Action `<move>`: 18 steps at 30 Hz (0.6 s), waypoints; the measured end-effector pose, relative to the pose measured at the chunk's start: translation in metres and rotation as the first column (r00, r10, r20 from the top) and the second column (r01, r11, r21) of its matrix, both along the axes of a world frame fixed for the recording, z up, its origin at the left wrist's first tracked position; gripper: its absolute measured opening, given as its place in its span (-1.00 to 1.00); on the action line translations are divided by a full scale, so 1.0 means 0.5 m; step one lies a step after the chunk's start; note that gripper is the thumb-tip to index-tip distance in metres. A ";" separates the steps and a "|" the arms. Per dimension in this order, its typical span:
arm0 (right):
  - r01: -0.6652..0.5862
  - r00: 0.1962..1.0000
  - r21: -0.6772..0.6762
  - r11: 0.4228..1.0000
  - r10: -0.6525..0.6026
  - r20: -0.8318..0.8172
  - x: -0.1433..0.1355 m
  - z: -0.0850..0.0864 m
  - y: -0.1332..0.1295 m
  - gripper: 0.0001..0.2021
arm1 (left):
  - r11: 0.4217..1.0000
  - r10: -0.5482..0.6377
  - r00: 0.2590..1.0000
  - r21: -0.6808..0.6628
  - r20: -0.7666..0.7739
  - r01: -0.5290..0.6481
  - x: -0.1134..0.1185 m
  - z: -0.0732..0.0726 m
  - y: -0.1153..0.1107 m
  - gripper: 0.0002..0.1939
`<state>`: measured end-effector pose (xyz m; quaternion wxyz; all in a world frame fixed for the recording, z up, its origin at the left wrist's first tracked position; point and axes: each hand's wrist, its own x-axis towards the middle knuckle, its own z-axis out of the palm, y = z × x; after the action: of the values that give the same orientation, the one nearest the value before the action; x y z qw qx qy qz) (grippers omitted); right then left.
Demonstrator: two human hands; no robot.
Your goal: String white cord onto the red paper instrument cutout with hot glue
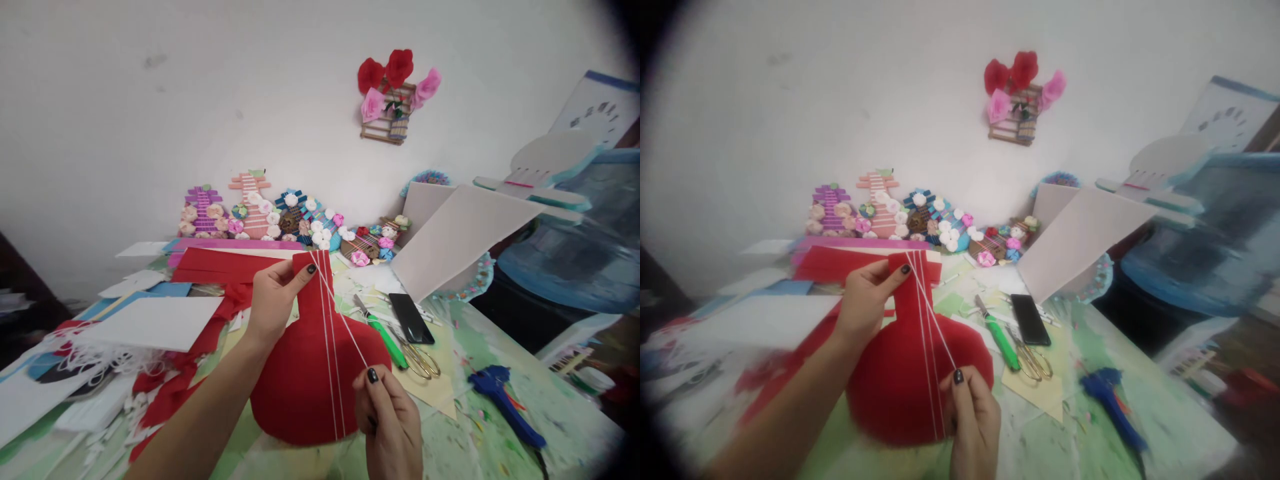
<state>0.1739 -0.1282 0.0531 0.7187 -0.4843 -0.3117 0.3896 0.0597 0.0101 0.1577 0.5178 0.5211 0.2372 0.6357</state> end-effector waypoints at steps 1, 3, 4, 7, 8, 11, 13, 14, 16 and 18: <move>0.000 1.000 0.003 1.000 0.000 -0.016 0.001 -0.001 0.000 -0.61 | 1.000 -0.001 1.000 0.002 0.000 0.001 0.000 0.000 0.000 -0.69; 0.011 0.999 0.015 1.000 -0.011 -0.039 0.002 -0.001 -0.002 -0.60 | 1.000 -0.003 1.000 0.001 -0.002 0.003 0.001 0.000 -0.001 -0.70; 0.020 0.999 0.023 1.000 -0.019 -0.045 0.003 0.001 -0.002 -0.60 | 1.000 -0.003 1.000 0.001 -0.002 0.003 0.001 -0.001 -0.002 -0.71; 0.050 0.998 0.066 0.997 -0.047 -0.040 0.008 0.019 -0.004 -0.60 | 1.000 -0.001 1.000 0.013 -0.002 0.001 0.002 -0.001 -0.004 -0.72; 0.058 0.998 0.090 0.994 -0.054 -0.036 0.010 0.029 -0.005 -0.61 | 1.000 0.004 1.000 0.019 -0.009 -0.003 0.002 0.000 -0.004 -0.72; 0.072 0.997 0.189 0.979 -0.068 -0.030 0.016 0.063 -0.006 -0.64 | 0.999 0.024 0.998 0.026 -0.054 -0.022 0.001 0.001 -0.005 -0.73; 0.064 0.998 0.266 0.962 -0.058 -0.031 0.019 0.084 -0.007 -0.66 | 0.999 0.033 0.996 0.027 -0.079 -0.031 0.001 0.002 -0.004 -0.73; 0.060 0.998 0.299 0.952 -0.053 -0.030 0.021 0.093 -0.008 -0.66 | 0.999 0.035 0.996 0.027 -0.085 -0.033 0.001 0.002 -0.004 -0.73; 0.057 0.998 0.344 0.937 -0.051 -0.027 0.023 0.108 -0.012 -0.67 | 0.999 0.037 0.996 0.026 -0.087 -0.035 0.001 0.001 -0.003 -0.72; 0.057 0.998 0.368 0.928 -0.049 -0.030 0.025 0.119 -0.016 -0.68 | 0.999 0.045 0.995 0.026 -0.091 -0.042 0.002 0.000 -0.002 -0.72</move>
<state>0.1865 -0.1360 0.1127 0.8101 -0.3452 -0.3589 0.3095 0.0607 0.0089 0.1577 0.4862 0.5505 0.2642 0.6251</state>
